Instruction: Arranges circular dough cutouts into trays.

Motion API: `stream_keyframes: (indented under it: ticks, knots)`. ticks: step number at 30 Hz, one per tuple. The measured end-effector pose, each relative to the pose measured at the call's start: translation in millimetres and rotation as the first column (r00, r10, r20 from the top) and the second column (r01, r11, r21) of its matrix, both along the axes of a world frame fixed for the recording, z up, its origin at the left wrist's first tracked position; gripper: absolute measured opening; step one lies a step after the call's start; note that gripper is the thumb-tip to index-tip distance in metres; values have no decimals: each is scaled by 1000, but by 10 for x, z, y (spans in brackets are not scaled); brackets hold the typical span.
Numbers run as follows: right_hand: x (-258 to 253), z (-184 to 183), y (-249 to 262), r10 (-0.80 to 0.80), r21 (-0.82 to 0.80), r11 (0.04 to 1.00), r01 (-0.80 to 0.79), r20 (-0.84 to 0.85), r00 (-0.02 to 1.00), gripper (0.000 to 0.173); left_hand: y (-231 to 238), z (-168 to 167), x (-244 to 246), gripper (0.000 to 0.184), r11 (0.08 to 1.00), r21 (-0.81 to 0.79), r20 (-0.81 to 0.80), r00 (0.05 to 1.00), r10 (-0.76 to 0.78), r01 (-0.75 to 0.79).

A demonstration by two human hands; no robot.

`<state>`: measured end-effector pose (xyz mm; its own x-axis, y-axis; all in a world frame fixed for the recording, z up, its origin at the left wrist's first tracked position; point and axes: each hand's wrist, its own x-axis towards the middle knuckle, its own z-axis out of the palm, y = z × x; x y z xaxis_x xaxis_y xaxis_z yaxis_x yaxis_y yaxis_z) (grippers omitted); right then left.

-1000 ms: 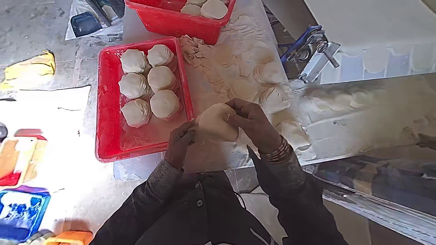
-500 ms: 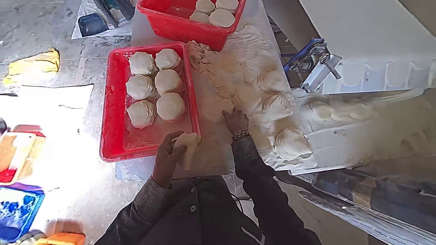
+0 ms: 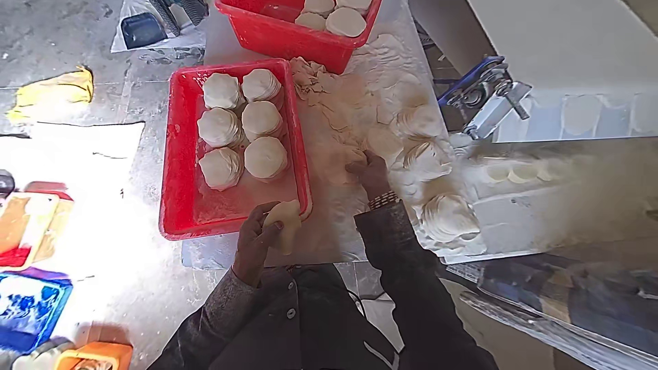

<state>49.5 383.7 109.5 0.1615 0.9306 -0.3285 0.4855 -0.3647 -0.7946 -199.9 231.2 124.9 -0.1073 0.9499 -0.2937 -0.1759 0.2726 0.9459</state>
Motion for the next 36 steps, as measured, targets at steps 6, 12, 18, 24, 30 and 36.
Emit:
stream_keyframes:
  ticks: [6,12,18,24,30,36]
  knots:
    - [47,459,-221,133,52,990,-129,-85,988,17,150,7,81,42,999,-29,45,999,-16,18]
    - [-139,849,-742,331,184,942,-279,-630,702,16,331,78,256,30,985,-167,296,951,89,-40]
    - [-117,247,-1021,306,-42,933,-358,-431,849,23,194,1,363,49,970,-159,179,971,-156,185]
    - [691,345,-1058,-51,-46,996,79,436,899,39,229,63,671,59,916,-26,131,910,-394,400]
    - [1053,151,-1126,25,-102,994,35,537,843,39,303,-409,874,53,843,-207,196,866,-461,496]
    - [1075,-255,-1293,209,137,905,-403,683,700,17,407,-925,746,53,814,-319,45,865,-499,486]
